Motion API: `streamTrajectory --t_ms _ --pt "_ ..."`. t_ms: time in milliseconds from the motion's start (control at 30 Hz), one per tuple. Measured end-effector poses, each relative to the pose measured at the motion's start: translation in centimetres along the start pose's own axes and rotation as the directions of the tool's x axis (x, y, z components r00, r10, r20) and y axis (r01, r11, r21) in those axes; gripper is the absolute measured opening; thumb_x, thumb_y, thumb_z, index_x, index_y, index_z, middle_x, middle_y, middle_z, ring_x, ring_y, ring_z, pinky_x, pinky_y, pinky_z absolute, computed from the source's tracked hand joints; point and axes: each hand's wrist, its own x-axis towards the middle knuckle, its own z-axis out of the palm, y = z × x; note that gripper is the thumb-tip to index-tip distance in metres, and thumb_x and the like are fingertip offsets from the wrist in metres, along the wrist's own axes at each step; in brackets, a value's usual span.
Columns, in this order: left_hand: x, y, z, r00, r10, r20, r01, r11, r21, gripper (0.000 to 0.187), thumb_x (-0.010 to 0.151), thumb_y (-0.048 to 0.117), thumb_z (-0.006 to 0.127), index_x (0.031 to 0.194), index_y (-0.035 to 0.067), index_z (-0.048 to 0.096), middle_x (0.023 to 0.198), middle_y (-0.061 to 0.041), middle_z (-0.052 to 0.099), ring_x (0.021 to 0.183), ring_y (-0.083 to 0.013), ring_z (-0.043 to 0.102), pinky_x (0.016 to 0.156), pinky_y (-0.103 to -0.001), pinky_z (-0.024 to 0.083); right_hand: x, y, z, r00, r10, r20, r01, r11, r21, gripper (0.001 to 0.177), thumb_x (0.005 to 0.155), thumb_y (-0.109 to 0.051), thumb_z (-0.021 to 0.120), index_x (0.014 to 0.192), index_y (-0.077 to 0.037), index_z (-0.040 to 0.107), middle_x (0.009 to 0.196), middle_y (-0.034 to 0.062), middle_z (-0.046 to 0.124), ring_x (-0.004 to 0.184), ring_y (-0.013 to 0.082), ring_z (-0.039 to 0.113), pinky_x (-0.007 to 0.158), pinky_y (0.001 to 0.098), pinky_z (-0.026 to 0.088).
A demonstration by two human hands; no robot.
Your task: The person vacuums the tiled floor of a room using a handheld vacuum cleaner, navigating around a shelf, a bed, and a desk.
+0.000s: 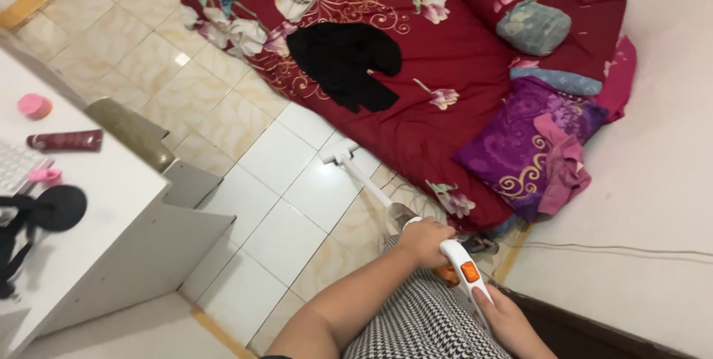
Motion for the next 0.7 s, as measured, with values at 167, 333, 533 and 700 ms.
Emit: streamTrajectory --t_ms 167,333,533,700 --pt "-1.7 -1.5 -2.7 0.990 -0.135 0.050 0.133 0.991 0.028 0.036 0.068 0.041 0.077 0.097 0.020 0.070 0.097 -0.010 0.073 0.099 -0.0320 0.069 0.082 -0.047 0.055 2.1 -1.9 2.2 0.993 0.024 0.118 -0.039 0.991 0.125 0.041 0.101 -0.041 0.050 0.119 -0.007 0.063 0.062 0.0059 0.055 0.047 0.0156 0.048 0.045 0.0308 0.042" --pt "-3.3 -7.4 -6.1 0.959 -0.261 -0.114 0.259 0.965 -0.029 0.040 0.067 0.040 0.077 0.104 0.024 0.072 0.102 -0.009 0.074 0.102 -0.0314 0.069 0.084 -0.047 0.055 5.0 -10.9 7.3 0.983 0.057 0.176 -0.087 0.981 0.173 0.032 0.101 -0.039 0.049 0.111 -0.011 0.062 0.062 0.0031 0.054 0.044 0.0132 0.047 0.040 0.0304 0.038" --pt "-7.6 -15.5 -10.5 0.849 -0.470 -0.243 0.472 0.880 -0.051 0.031 0.072 0.032 0.077 0.101 0.020 0.075 0.109 -0.010 0.074 0.106 -0.0315 0.069 0.093 -0.043 0.055 12.5 -16.2 15.6 0.923 -0.095 0.372 0.091 0.995 0.028 0.037 0.106 -0.042 0.048 0.106 -0.006 0.056 0.061 0.0040 0.049 0.044 0.0142 0.045 0.040 0.0309 0.038" --pt "-10.1 -21.3 -10.8 0.666 -0.623 -0.411 0.628 0.765 -0.142 0.029 0.077 0.026 0.073 0.105 0.021 0.074 0.128 -0.005 0.067 0.118 -0.0308 0.061 0.092 -0.042 0.051 14.0 -20.3 21.6 0.905 -0.049 0.422 0.063 0.998 -0.018 0.035 0.102 -0.047 0.048 0.109 -0.013 0.059 0.065 0.0031 0.053 0.048 0.0131 0.049 0.044 0.0310 0.043"
